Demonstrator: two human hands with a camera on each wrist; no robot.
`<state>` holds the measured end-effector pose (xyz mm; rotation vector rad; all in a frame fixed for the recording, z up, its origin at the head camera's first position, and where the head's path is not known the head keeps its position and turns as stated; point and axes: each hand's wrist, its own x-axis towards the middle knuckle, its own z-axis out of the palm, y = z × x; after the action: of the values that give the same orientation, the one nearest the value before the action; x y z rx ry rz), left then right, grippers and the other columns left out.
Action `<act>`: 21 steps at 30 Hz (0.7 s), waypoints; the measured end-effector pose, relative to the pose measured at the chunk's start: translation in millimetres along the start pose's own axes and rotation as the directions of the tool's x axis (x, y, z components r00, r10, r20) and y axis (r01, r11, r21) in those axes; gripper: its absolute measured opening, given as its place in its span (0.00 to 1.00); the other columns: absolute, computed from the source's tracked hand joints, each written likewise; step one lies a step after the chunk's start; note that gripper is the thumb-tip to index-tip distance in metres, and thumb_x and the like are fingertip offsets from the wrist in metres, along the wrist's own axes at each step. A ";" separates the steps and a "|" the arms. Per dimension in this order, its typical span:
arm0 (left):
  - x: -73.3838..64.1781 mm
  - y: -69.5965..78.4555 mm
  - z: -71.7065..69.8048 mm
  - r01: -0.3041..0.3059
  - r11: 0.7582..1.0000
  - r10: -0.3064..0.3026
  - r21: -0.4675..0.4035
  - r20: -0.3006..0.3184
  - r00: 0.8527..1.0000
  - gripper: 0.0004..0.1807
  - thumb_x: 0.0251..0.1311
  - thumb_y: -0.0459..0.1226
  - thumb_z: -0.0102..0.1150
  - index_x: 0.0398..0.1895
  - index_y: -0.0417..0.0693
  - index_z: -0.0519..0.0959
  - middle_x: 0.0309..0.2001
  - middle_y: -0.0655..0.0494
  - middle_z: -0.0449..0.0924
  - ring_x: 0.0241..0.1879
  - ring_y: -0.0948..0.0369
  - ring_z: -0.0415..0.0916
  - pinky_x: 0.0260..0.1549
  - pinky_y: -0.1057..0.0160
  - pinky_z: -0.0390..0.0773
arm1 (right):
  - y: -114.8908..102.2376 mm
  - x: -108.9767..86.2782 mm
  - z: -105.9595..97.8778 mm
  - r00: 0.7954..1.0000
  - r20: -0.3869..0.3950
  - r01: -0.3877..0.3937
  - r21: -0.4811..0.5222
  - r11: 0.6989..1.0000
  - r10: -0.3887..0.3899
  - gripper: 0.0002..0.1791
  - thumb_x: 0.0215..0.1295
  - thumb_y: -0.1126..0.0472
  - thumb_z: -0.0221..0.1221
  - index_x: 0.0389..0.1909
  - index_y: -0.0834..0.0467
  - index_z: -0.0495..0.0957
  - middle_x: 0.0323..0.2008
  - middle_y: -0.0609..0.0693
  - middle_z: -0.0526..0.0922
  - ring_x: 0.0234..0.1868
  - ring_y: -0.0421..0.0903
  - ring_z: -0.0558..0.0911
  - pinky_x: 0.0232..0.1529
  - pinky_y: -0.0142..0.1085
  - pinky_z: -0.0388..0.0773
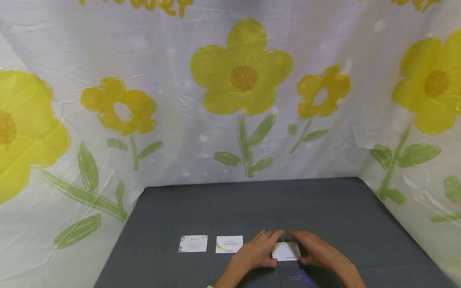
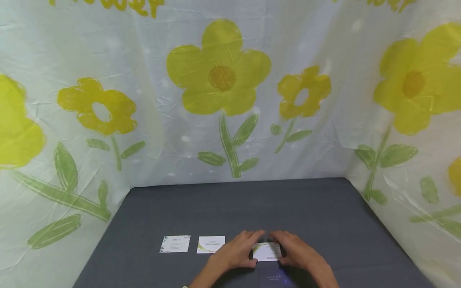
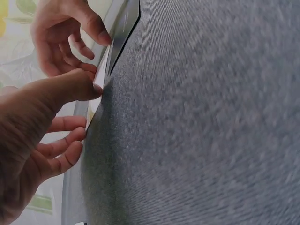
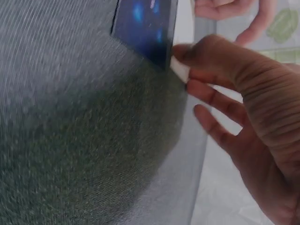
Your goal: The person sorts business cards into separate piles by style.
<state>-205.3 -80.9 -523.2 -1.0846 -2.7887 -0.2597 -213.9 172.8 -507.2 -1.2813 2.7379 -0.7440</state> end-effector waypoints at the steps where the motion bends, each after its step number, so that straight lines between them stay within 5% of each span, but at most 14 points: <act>1: 0.0 -0.4 -0.6 -0.006 1.000 0.006 0.006 -0.009 1.000 0.48 0.48 0.49 0.77 0.74 0.56 0.65 0.52 0.59 0.85 0.51 0.62 0.82 0.46 0.69 0.81 | -0.3 0.7 -0.3 1.000 -0.004 0.007 0.000 1.000 -0.007 0.38 0.53 0.63 0.77 0.65 0.67 0.73 0.49 0.52 0.85 0.48 0.51 0.84 0.47 0.41 0.83; 5: -0.5 -4.6 -12.7 -0.047 0.999 0.048 0.018 -0.055 0.997 0.48 0.47 0.50 0.76 0.74 0.54 0.65 0.52 0.60 0.85 0.49 0.63 0.82 0.46 0.70 0.81 | -4.2 4.6 -7.7 0.998 -0.047 0.031 -0.053 0.998 -0.033 0.40 0.50 0.62 0.78 0.64 0.66 0.73 0.46 0.49 0.85 0.45 0.47 0.84 0.43 0.41 0.82; 14: -17.0 -23.5 -66.6 -0.052 0.997 0.058 0.055 -0.116 0.992 0.49 0.48 0.49 0.76 0.74 0.52 0.65 0.53 0.59 0.85 0.50 0.61 0.82 0.48 0.65 0.82 | -39.7 33.9 -35.3 0.974 -0.144 0.133 -0.260 0.956 -0.175 0.45 0.46 0.60 0.81 0.66 0.61 0.71 0.46 0.44 0.83 0.45 0.43 0.81 0.46 0.49 0.79; 21: -29.0 -33.1 -75.4 -0.037 0.999 0.039 0.034 -0.072 0.997 0.48 0.51 0.48 0.76 0.75 0.51 0.64 0.54 0.59 0.85 0.52 0.60 0.82 0.50 0.65 0.82 | -55.0 47.5 -34.9 0.984 -0.104 0.118 -0.224 0.967 -0.144 0.43 0.48 0.60 0.80 0.66 0.62 0.71 0.46 0.45 0.84 0.45 0.45 0.82 0.48 0.51 0.79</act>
<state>-201.6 -139.7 -458.7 -1.0968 -2.6961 -0.2434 -213.5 122.3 -444.4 -1.5210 2.9211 -0.5577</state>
